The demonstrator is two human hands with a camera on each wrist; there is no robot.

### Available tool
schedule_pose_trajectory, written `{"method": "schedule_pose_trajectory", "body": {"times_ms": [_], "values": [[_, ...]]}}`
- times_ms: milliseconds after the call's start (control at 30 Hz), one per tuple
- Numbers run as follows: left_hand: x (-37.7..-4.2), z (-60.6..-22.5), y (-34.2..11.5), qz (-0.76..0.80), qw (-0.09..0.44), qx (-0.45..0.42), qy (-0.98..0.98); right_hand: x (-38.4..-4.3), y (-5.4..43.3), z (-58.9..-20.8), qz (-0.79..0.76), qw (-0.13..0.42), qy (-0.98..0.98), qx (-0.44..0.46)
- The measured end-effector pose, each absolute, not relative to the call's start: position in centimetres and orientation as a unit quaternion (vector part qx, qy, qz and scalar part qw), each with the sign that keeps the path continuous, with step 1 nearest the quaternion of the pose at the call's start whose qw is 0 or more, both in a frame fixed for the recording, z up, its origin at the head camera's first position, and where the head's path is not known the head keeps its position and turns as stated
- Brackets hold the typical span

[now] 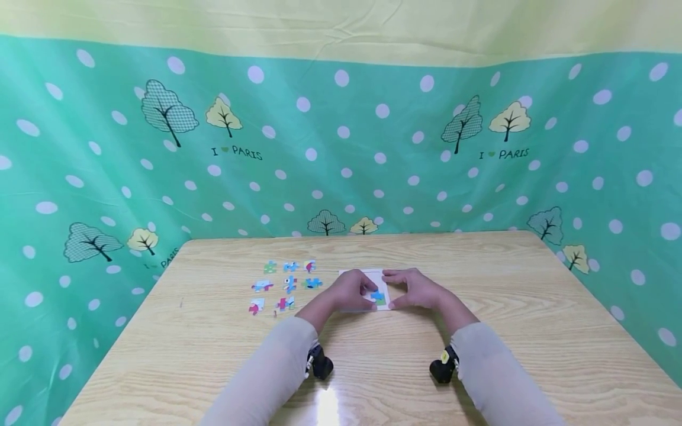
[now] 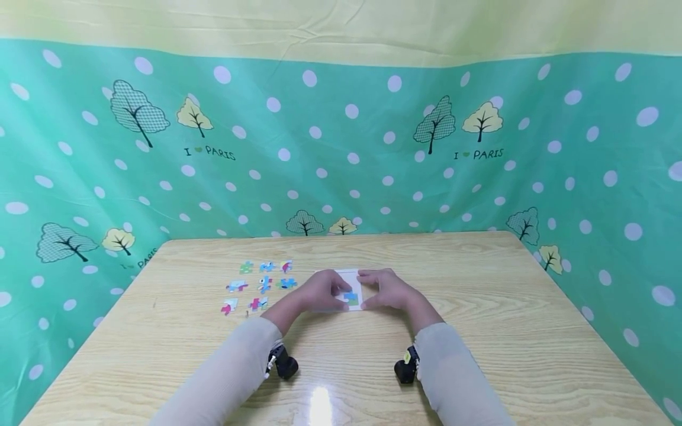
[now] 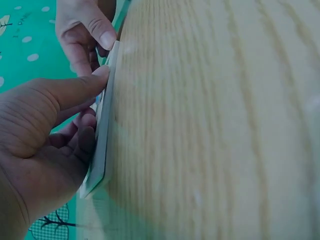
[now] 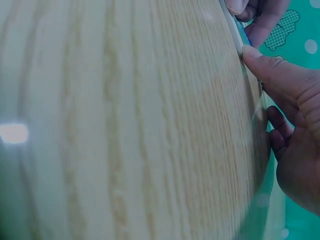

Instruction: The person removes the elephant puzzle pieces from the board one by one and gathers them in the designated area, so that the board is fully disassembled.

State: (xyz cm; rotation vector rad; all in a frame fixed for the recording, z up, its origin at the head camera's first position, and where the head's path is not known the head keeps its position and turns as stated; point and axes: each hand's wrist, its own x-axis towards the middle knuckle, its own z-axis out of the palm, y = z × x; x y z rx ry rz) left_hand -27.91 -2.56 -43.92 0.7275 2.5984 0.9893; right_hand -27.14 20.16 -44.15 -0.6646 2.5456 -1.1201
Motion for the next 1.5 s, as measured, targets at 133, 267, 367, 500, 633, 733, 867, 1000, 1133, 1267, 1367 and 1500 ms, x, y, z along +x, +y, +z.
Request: {"method": "schedule_pose_trajectory", "body": {"times_ms": [133, 267, 367, 500, 633, 733, 867, 1000, 1133, 1267, 1367, 1500], "values": [[-27.9, -44.2, -2.6, 0.384, 0.13, 0.254, 0.878, -27.1, 20.1, -44.1, -0.39, 0.138, 0.881, -0.231], [-27.8, -44.2, -2.6, 0.427, 0.138, 0.256, 0.856, -27.0, 20.1, -44.1, -0.388, 0.138, 0.881, -0.231], [-27.7, -44.3, -2.6, 0.439, 0.142, 0.251, 0.851, -27.0, 20.1, -44.0, -0.39, 0.139, 0.88, -0.231], [-27.6, -44.5, -2.6, 0.442, 0.132, 0.246, 0.852, -27.1, 20.1, -44.0, -0.394, 0.138, 0.88, -0.229], [-27.3, -44.6, -2.9, 0.467, 0.127, 0.234, 0.843, -27.2, 20.1, -44.2, -0.391, 0.138, 0.88, -0.231], [-27.0, -44.5, -3.2, 0.485, 0.126, 0.225, 0.836, -27.2, 20.1, -44.2, -0.39, 0.139, 0.881, -0.229], [-26.8, -44.4, -3.7, 0.496, 0.124, 0.224, 0.83, -27.1, 20.0, -44.2, -0.387, 0.141, 0.883, -0.225], [-26.6, -44.2, -4.2, 0.506, 0.125, 0.222, 0.824, -27.1, 20.0, -44.2, -0.383, 0.143, 0.885, -0.221], [-26.3, -44.1, -4.8, 0.516, 0.128, 0.215, 0.82, -27.1, 20.1, -44.2, -0.381, 0.143, 0.887, -0.219], [-26.1, -44.0, -5.2, 0.519, 0.128, 0.21, 0.819, -27.2, 20.1, -44.3, -0.381, 0.141, 0.888, -0.216], [-26.0, -43.9, -5.5, 0.519, 0.127, 0.214, 0.818, -27.2, 20.1, -44.3, -0.386, 0.143, 0.887, -0.211], [-25.8, -44.0, -6.0, 0.519, 0.125, 0.214, 0.818, -27.2, 20.1, -44.4, -0.388, 0.144, 0.886, -0.206]]}}
